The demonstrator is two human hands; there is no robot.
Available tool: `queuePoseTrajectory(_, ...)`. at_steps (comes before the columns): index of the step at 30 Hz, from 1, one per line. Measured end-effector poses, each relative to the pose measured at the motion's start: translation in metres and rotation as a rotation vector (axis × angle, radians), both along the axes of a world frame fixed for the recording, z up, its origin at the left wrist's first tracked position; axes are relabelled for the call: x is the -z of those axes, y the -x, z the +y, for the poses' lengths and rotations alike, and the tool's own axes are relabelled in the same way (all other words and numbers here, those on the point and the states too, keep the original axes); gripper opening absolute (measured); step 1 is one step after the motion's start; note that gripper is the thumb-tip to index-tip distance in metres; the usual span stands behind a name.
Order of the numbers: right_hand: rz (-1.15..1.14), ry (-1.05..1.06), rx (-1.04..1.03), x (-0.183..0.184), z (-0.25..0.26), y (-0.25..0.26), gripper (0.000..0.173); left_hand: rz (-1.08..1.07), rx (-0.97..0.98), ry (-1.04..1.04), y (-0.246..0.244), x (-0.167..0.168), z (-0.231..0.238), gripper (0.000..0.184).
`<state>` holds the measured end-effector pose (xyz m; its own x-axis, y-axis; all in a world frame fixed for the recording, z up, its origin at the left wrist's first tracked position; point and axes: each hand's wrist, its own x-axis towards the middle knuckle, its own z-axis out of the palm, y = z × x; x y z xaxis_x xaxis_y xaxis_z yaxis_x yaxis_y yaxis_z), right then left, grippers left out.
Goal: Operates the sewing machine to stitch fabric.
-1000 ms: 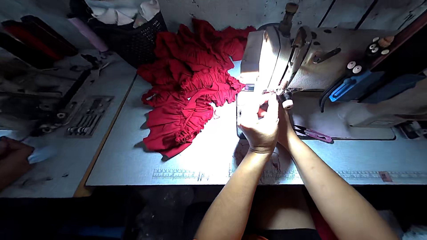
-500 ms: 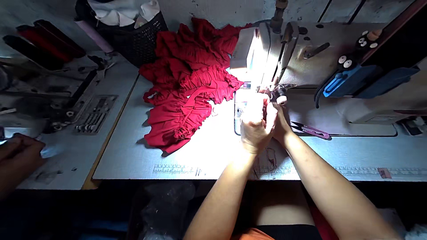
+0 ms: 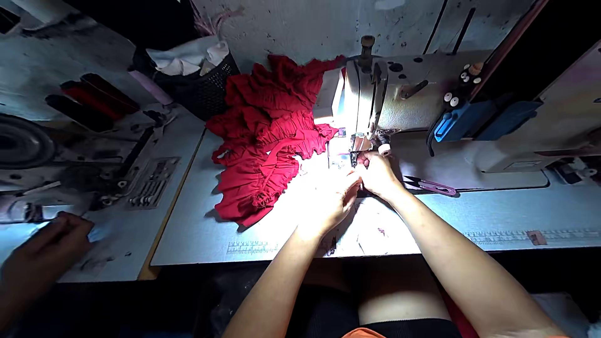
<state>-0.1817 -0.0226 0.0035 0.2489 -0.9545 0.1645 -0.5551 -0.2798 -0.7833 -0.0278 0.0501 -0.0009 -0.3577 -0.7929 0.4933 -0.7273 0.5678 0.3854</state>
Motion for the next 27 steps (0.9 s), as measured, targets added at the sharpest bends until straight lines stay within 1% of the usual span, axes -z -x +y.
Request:
queuePoseTrajectory(2, 0.033, -0.012, 0.006, -0.001, -0.001, 0.000, 0.010, 0.046, -0.033, -0.036, 0.003, -0.001, -0.001, 0.019)
queuePoseTrajectory(3, 0.051, 0.004, 0.008, 0.000, -0.002, 0.001, 0.009, 0.125, -0.072, -0.082, 0.005, -0.002, -0.002, 0.017)
queuePoseTrajectory(5, 0.089, 0.047, -0.013, 0.001, 0.000, 0.007, 0.009, 0.356, -0.157, -0.166, 0.010, -0.005, -0.001, 0.016)
queuePoseTrajectory(7, 0.118, 0.109, -0.062, 0.000, 0.010, 0.020, 0.011, 0.536, -0.278, -0.220, 0.017, -0.010, 0.003, 0.026)
queuePoseTrajectory(8, 0.133, 0.107, -0.094, -0.003, 0.019, 0.028, 0.016, 0.574, -0.338, -0.214, 0.020, -0.012, 0.006, 0.030)
queuePoseTrajectory(9, 0.149, 0.088, -0.135, -0.006, 0.029, 0.037, 0.019, 0.562, -0.368, -0.199, 0.022, -0.014, 0.009, 0.029)
queuePoseTrajectory(10, 0.146, 0.053, -0.191, -0.009, 0.041, 0.046, 0.020, 0.495, -0.348, -0.159, 0.022, -0.012, 0.012, 0.024)
queuePoseTrajectory(11, 0.101, 0.014, -0.254, -0.011, 0.052, 0.055, 0.019, 0.376, -0.283, -0.120, 0.021, -0.010, 0.017, 0.022)
queuePoseTrajectory(13, -0.101, -0.134, -0.386, -0.013, 0.071, 0.069, 0.013, 0.089, -0.066, 0.005, 0.021, -0.003, 0.021, 0.030)
queuePoseTrajectory(14, -0.202, -0.214, -0.449, -0.014, 0.076, 0.073, 0.010, -0.008, 0.024, 0.031, 0.022, -0.001, 0.021, 0.031)
queuePoseTrajectory(15, -0.274, -0.278, -0.496, -0.016, 0.079, 0.076, 0.009, -0.069, 0.093, 0.033, 0.023, 0.001, 0.021, 0.030)
queuePoseTrajectory(17, -0.311, -0.337, -0.519, -0.018, 0.081, 0.079, 0.010, -0.108, 0.135, 0.038, 0.024, 0.006, 0.019, 0.024)
queuePoseTrajectory(19, -0.233, -0.304, -0.449, -0.022, 0.076, 0.080, 0.008, -0.037, 0.076, 0.086, 0.023, 0.009, 0.017, 0.020)
queuePoseTrajectory(21, -0.123, -0.219, -0.323, -0.023, 0.063, 0.080, 0.007, 0.096, -0.111, 0.097, 0.023, 0.006, 0.018, 0.018)
queuePoseTrajectory(23, -0.058, -0.136, -0.224, -0.023, 0.048, 0.077, 0.006, 0.179, -0.351, -0.070, 0.020, -0.008, 0.017, 0.017)
queuePoseTrajectory(24, -0.061, -0.104, -0.187, -0.023, 0.040, 0.074, 0.005, 0.207, -0.418, -0.180, 0.018, -0.017, 0.012, 0.017)
queuePoseTrajectory(26, -0.089, -0.085, -0.123, -0.021, 0.027, 0.064, 0.003, 0.233, -0.458, -0.326, 0.012, -0.024, -0.008, 0.016)
queuePoseTrajectory(27, -0.114, -0.089, -0.084, -0.019, 0.022, 0.058, 0.004, 0.234, -0.458, -0.337, 0.010, -0.022, -0.020, 0.017)
